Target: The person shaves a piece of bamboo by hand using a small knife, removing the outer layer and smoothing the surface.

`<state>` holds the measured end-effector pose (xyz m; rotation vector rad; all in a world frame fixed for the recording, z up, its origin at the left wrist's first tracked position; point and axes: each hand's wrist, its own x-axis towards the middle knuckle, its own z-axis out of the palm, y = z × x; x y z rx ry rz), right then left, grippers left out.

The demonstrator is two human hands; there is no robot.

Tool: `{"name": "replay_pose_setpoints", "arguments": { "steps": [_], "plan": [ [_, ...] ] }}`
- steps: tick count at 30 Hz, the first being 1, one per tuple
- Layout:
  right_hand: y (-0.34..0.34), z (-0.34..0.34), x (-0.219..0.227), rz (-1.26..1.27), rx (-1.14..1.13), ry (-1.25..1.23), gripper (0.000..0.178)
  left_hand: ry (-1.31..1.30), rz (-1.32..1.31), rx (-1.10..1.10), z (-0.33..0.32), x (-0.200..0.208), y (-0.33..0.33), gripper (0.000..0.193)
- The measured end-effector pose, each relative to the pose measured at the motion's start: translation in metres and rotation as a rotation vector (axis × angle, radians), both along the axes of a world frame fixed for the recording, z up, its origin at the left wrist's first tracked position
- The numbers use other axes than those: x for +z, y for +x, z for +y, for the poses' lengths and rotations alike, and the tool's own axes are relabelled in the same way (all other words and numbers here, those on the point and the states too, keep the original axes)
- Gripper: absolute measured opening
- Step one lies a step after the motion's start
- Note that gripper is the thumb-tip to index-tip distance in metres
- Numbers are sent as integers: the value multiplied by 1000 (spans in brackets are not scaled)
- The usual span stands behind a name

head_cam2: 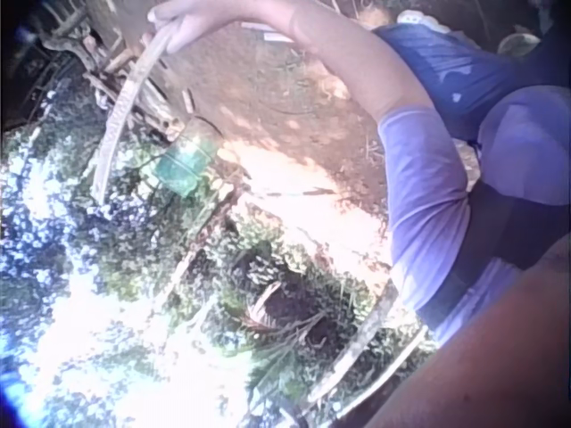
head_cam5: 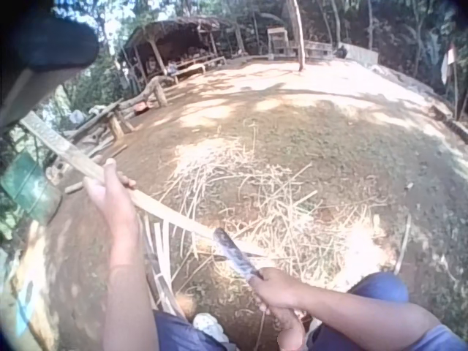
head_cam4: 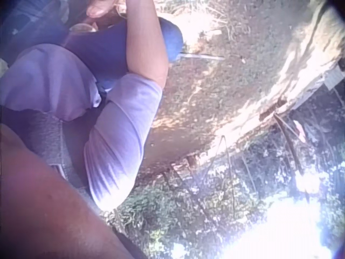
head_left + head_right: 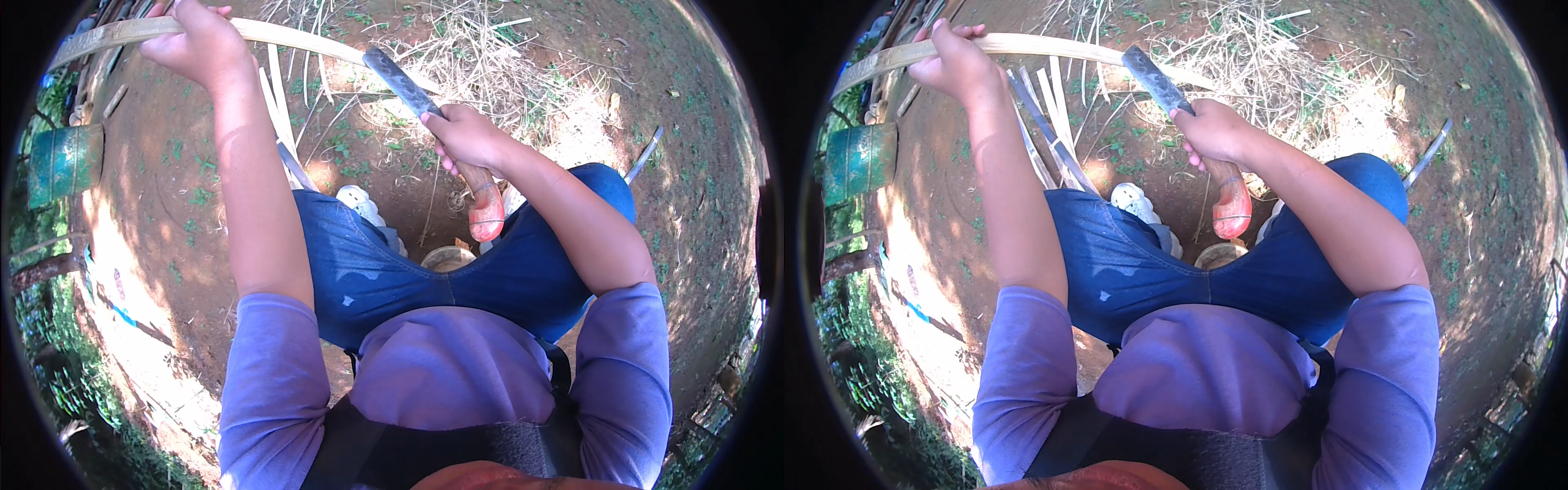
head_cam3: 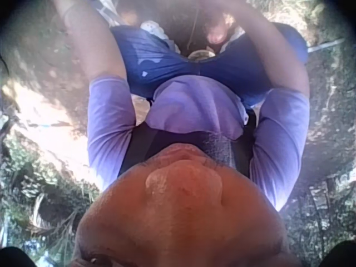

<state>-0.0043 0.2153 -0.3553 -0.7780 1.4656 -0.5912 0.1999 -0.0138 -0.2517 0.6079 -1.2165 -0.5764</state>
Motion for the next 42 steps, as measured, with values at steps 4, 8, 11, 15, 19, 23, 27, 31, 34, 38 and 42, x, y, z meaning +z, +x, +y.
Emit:
{"name": "replay_pose_setpoints", "arguments": {
  "steps": [4,8,11,15,19,23,27,31,34,38,42],
  "plan": [
    [4,4,17,-66,24,-54,38,-3,-8,1,4,1,-5,38],
    [12,8,37,-65,41,-129,37,-15,-14,-15,8,1,-7,39],
    [15,7,54,-67,77,-197,37,-13,-31,-44,8,5,-6,38],
    [19,2,68,-147,103,-343,38,-63,14,-42,16,6,-17,31],
    [14,-2,59,-226,-7,-382,35,-92,11,-42,16,9,-19,29],
    [-10,-4,32,-93,-119,-246,41,-69,34,-56,22,11,-17,28],
    [-32,2,0,41,-155,-122,36,84,77,89,21,12,-14,27],
    [-34,4,-16,75,-65,-22,34,85,71,166,18,12,-14,26],
    [-26,1,-19,-5,-26,34,36,49,71,150,18,12,-19,26],
    [-15,-1,-8,-81,-30,40,38,5,57,128,18,13,-20,25],
    [-4,4,7,-82,-57,37,39,-30,25,99,19,12,-20,24]
  ]
}}
